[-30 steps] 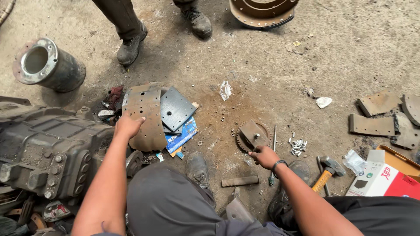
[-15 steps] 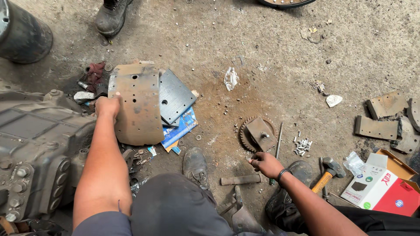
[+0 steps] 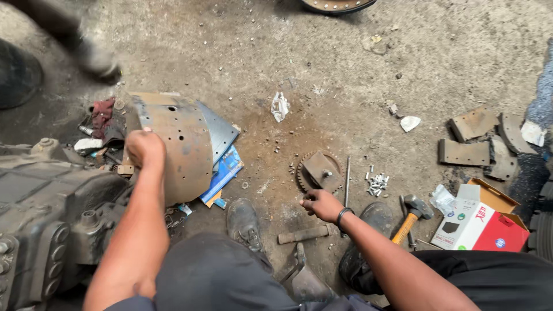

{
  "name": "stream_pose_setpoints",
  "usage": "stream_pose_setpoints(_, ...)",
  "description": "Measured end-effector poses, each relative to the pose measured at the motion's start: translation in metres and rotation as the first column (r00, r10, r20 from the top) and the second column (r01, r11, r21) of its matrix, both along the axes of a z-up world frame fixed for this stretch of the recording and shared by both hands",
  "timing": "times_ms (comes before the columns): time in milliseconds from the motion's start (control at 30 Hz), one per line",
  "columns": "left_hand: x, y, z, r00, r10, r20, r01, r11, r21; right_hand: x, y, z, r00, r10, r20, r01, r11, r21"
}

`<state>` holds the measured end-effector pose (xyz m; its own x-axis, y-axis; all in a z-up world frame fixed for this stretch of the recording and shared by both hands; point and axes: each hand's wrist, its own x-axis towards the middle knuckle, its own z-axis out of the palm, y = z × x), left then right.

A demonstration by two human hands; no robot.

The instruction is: The person assembles heavy-duty brake shoes by placing metal linings onto the brake shoe frame, aligning them with the holes, and using a hammer and a punch tool to secure the rivets through the linings and frame.

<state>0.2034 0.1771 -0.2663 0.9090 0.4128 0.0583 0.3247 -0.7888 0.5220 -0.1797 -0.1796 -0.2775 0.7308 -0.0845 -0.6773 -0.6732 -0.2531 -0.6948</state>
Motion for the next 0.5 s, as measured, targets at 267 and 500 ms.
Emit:
stream_pose_setpoints(267, -0.007, -0.064, 0.174, 0.945, -0.288, 0.152, 0.307, 0.944, -0.119, 0.087, -0.002, 0.072, 0.947, -0.283, 0.152, 0.232, 0.931, 0.283)
stream_pose_setpoints(500, -0.048, -0.146, 0.143, 0.887, -0.342, 0.311, 0.456, 0.757, -0.468, 0.133, 0.006, 0.137, 0.763, -0.474, 0.439, 0.386, 0.879, 0.278)
